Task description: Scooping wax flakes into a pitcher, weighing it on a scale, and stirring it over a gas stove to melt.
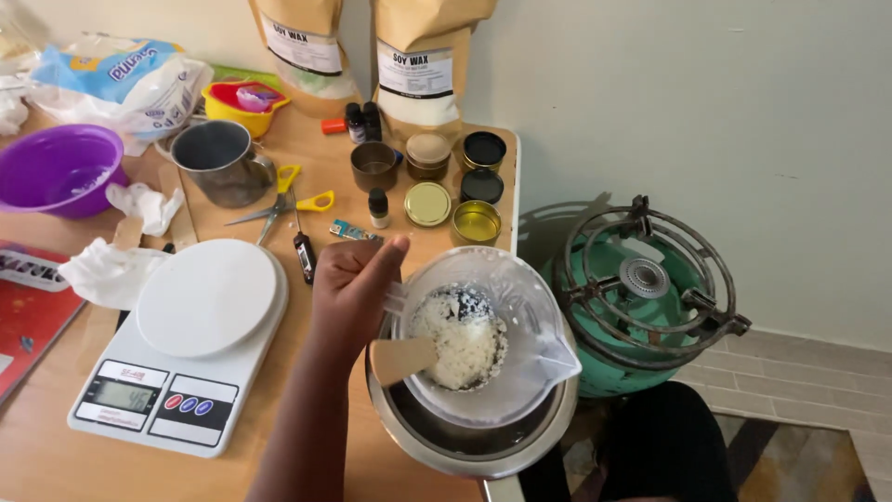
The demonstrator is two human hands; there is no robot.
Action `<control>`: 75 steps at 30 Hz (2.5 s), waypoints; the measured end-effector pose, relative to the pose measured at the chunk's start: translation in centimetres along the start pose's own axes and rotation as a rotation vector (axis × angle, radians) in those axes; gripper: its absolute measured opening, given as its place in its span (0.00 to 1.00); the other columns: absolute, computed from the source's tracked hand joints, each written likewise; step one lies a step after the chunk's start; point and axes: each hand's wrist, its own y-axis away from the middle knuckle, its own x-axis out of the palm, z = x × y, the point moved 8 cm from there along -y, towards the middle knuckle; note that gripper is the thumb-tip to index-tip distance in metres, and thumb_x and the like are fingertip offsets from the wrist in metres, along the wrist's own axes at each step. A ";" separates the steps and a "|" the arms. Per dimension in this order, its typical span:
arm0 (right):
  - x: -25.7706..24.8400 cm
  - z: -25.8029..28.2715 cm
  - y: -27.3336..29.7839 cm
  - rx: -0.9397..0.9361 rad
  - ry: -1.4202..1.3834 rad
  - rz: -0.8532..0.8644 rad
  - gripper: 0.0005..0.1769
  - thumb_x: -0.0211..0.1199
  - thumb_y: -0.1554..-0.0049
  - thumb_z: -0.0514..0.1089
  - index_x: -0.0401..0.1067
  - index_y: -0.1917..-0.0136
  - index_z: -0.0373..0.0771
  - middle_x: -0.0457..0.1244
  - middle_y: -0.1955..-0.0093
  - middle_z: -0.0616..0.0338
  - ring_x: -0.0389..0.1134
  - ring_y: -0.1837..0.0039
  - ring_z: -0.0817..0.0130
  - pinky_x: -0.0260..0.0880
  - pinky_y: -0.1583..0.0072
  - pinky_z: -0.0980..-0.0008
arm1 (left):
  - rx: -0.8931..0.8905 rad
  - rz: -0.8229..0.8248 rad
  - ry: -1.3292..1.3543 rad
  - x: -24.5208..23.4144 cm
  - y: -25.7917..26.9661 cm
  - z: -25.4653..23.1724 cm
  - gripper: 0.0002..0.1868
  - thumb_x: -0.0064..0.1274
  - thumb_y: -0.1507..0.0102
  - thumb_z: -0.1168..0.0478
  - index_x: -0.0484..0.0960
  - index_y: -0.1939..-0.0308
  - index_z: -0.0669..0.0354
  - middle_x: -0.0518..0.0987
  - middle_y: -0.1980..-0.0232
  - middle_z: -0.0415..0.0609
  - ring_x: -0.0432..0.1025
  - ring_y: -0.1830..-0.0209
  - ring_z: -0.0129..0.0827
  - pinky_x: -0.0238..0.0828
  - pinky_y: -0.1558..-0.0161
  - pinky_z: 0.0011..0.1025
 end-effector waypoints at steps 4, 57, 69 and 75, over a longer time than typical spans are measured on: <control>5.0 8.5 -5.6 -0.026 0.089 0.021 0.18 0.63 0.48 0.57 0.82 0.66 0.43 0.73 0.70 0.65 0.76 0.68 0.75 0.73 0.64 0.75 | 0.065 0.166 -0.130 1.8 0.9 -2.4 0.27 0.51 0.40 0.62 0.55 0.90 0.53 0.49 0.87 0.38 0.42 0.85 0.21 0.36 0.81 0.23; 8.5 12.7 -7.1 -0.096 0.200 -0.166 0.17 0.60 0.49 0.43 0.74 0.45 0.47 0.69 0.40 0.60 0.71 0.41 0.72 0.80 0.50 0.73 | 0.113 0.359 -0.397 3.9 2.8 -4.1 0.29 0.48 0.37 0.57 0.47 0.85 0.50 0.46 0.83 0.35 0.41 0.83 0.20 0.32 0.80 0.26; 11.8 13.8 -9.0 -0.410 0.398 -0.013 0.18 0.62 0.47 0.37 0.68 0.43 0.40 0.65 0.39 0.54 0.71 0.41 0.67 0.75 0.47 0.76 | 0.017 0.260 -0.363 3.7 2.7 -3.2 0.29 0.49 0.37 0.59 0.46 0.85 0.47 0.45 0.81 0.32 0.40 0.81 0.18 0.30 0.80 0.25; 13.6 15.3 -8.4 -0.739 0.673 0.009 0.14 0.55 0.40 0.38 0.67 0.42 0.32 0.61 0.36 0.45 0.71 0.45 0.63 0.68 0.52 0.68 | -0.059 0.316 -0.285 4.0 2.9 -3.0 0.29 0.49 0.37 0.59 0.47 0.85 0.47 0.46 0.83 0.31 0.40 0.82 0.17 0.30 0.80 0.23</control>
